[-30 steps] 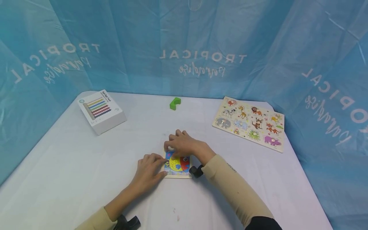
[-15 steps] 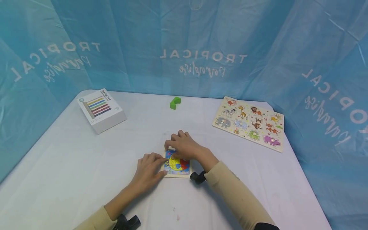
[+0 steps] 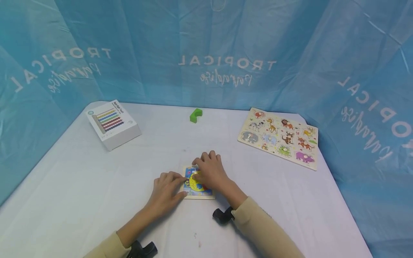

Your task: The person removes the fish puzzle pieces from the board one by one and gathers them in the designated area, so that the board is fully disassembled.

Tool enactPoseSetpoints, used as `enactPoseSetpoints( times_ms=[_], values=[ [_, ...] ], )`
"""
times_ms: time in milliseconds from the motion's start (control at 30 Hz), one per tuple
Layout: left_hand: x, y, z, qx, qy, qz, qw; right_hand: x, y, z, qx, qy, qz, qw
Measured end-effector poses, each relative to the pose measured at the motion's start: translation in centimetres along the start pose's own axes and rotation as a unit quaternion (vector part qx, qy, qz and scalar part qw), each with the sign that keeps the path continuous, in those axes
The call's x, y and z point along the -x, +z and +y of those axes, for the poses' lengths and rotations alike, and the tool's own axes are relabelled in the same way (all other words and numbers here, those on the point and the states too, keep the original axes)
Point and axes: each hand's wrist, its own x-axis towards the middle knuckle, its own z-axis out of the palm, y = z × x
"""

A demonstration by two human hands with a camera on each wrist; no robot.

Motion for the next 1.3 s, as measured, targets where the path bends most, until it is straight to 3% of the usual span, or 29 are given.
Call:
enactPoseSetpoints(
  times_ms=[333,1033,1300],
  values=[
    [0.1,0.0,-0.1,0.004,0.002,0.002,1.0000,0.6,0.9,-0.9,-0.029,0.051,0.028,0.9979],
    [0.2,0.3,-0.2,0.010,-0.005,0.003,0.9999,1.1,1.6,-1.3,0.001,0.044,0.077,0.9961],
    [0.1,0.3,-0.3,0.004,0.001,0.007,1.0000,0.9,1.2,-1.1,0.003,0.047,0.054,0.9974]
  ],
)
